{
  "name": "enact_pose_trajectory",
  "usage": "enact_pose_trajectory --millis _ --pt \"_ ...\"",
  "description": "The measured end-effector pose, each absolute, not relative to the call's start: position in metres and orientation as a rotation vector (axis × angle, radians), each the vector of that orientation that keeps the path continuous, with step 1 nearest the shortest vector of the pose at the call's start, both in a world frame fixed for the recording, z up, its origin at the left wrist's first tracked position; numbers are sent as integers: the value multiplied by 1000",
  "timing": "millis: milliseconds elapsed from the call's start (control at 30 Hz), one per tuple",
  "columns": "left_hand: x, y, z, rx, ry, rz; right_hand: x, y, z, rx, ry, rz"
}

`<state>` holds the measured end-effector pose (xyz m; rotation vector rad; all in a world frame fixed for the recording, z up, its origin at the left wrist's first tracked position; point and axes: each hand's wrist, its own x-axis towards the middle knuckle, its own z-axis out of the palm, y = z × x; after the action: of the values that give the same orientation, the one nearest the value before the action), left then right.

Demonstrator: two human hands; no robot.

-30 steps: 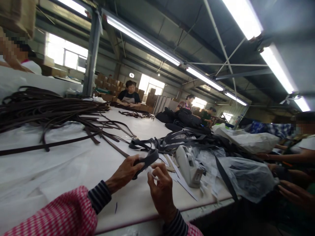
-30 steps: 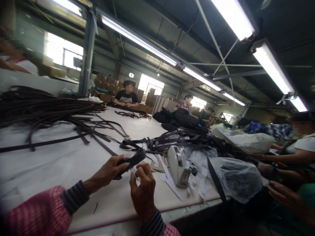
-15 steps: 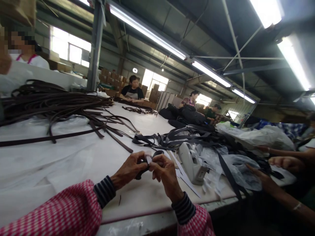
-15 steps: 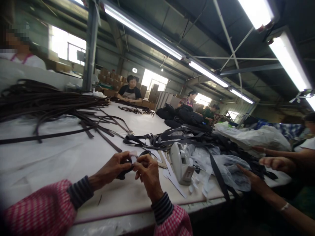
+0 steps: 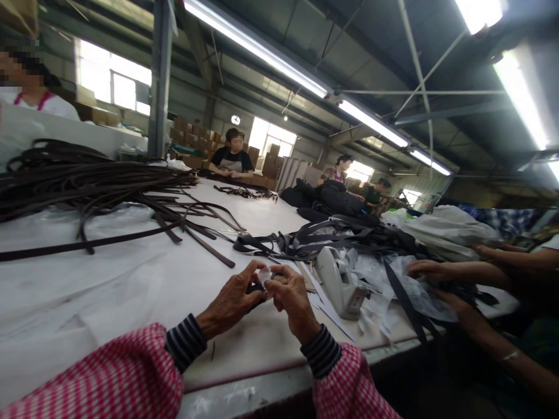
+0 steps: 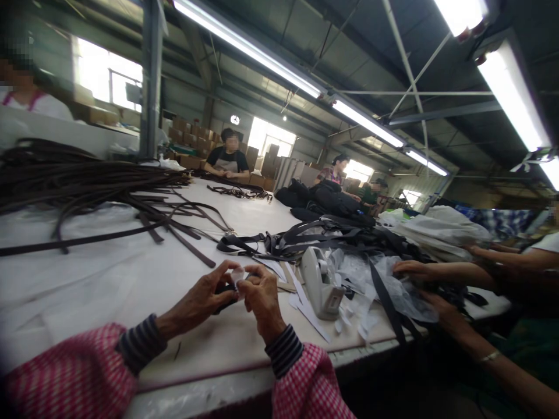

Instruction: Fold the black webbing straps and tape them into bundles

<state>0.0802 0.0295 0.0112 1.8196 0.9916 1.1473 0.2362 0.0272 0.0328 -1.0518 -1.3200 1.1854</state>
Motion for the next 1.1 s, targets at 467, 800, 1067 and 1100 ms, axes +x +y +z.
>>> enact_pose_trajectory --millis 467,800,1067,1100 --pt "79 27 6 2112 1111 1072 252 32 37 -1043 -1322 1448" --pt "82 25 2 2133 1132 1069 234 34 27 -1059 -1183 1354" --pt "80 29 -5 2178 1099 1071 253 25 42 -959 -1363 1540" --pt "81 28 -5 2201 1093 1061 255 25 43 -965 -1406 1517"
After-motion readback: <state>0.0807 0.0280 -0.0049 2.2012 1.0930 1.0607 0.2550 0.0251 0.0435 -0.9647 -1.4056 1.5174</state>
